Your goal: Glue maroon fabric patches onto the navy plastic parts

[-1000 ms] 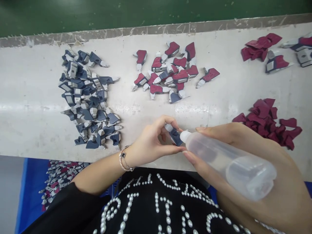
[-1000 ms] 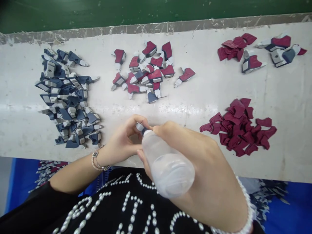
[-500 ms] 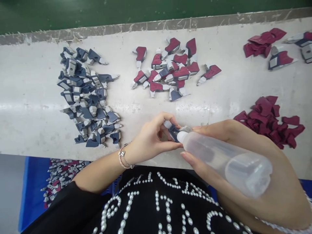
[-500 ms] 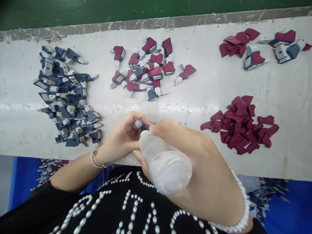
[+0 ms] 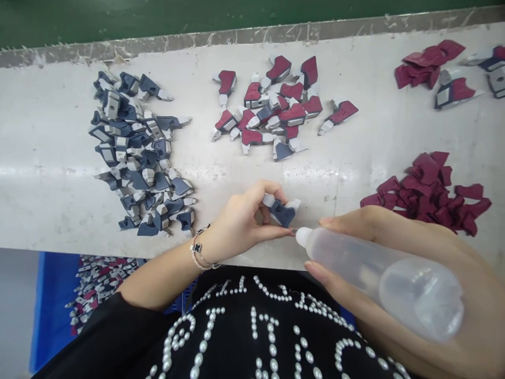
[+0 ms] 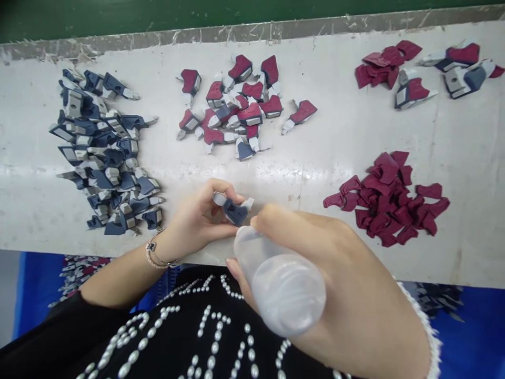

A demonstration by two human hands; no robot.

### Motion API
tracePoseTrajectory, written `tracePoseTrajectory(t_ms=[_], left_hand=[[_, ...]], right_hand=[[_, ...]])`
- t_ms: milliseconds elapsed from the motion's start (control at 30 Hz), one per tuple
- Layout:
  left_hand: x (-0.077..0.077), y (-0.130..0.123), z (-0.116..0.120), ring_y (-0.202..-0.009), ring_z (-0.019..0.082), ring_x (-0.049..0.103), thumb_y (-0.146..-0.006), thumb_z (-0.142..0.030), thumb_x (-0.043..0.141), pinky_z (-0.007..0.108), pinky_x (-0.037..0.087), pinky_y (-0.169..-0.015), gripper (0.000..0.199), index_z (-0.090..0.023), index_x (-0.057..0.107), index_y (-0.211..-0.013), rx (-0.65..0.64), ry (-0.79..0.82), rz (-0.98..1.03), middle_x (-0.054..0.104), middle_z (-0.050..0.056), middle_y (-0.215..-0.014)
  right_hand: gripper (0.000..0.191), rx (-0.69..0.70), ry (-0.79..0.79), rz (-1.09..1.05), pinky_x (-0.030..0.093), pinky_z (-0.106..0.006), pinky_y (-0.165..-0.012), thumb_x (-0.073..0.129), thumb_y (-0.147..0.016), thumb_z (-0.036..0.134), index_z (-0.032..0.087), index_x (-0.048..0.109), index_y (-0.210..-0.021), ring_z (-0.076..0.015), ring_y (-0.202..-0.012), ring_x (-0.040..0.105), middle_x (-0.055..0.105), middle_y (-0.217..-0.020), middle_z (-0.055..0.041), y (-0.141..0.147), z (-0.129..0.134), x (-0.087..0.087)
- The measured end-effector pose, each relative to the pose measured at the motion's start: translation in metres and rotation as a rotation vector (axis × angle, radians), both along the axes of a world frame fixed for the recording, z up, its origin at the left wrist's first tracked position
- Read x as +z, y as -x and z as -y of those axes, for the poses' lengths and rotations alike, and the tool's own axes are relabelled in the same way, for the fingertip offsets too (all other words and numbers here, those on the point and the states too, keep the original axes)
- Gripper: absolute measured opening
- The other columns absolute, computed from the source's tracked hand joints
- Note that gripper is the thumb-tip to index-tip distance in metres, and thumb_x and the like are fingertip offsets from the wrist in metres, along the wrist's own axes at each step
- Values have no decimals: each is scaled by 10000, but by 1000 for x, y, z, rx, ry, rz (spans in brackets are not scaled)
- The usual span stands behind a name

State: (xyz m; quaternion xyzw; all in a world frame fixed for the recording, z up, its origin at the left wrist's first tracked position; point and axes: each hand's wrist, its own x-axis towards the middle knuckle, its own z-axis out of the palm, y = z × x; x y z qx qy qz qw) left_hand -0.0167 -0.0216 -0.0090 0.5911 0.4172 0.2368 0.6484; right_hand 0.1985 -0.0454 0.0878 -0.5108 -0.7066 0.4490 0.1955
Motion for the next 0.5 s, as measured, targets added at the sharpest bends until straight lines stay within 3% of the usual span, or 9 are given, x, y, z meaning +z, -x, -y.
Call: tracePoseTrajectory(t_ms=[133, 300, 500], left_hand=[[1, 0, -1, -613, 95, 640, -777, -447, 831, 206, 500, -534, 481, -239, 524, -1082, -19, -54, -48, 710, 17, -942], [2, -1, -1, -742, 143, 694, -778, -500, 814, 212, 500, -547, 504, -236, 511, -1082, -36, -93, -59, 709, 36, -965], [2, 0, -1, -725, 143, 684, -793, -494, 802, 205, 492, -538, 485, -232, 515, -1083, -56, -114, -52, 688, 11, -862]], right_hand=[[189, -12, -37, -7, 457, -265, -419, 740, -861, 337, 298, 576, -947, -126, -519, 624, 657, -717, 77, -3, -1, 0], [145, -104, -63, 10, 453, -261, -387, 701, -890, 407, 308, 610, -945, -159, -596, 687, 689, -746, 60, -7, 0, -1], [145, -104, -53, 17, 445, -260, -369, 707, -885, 402, 316, 617, -960, -160, -603, 695, 714, -816, 55, -6, -2, -1]])
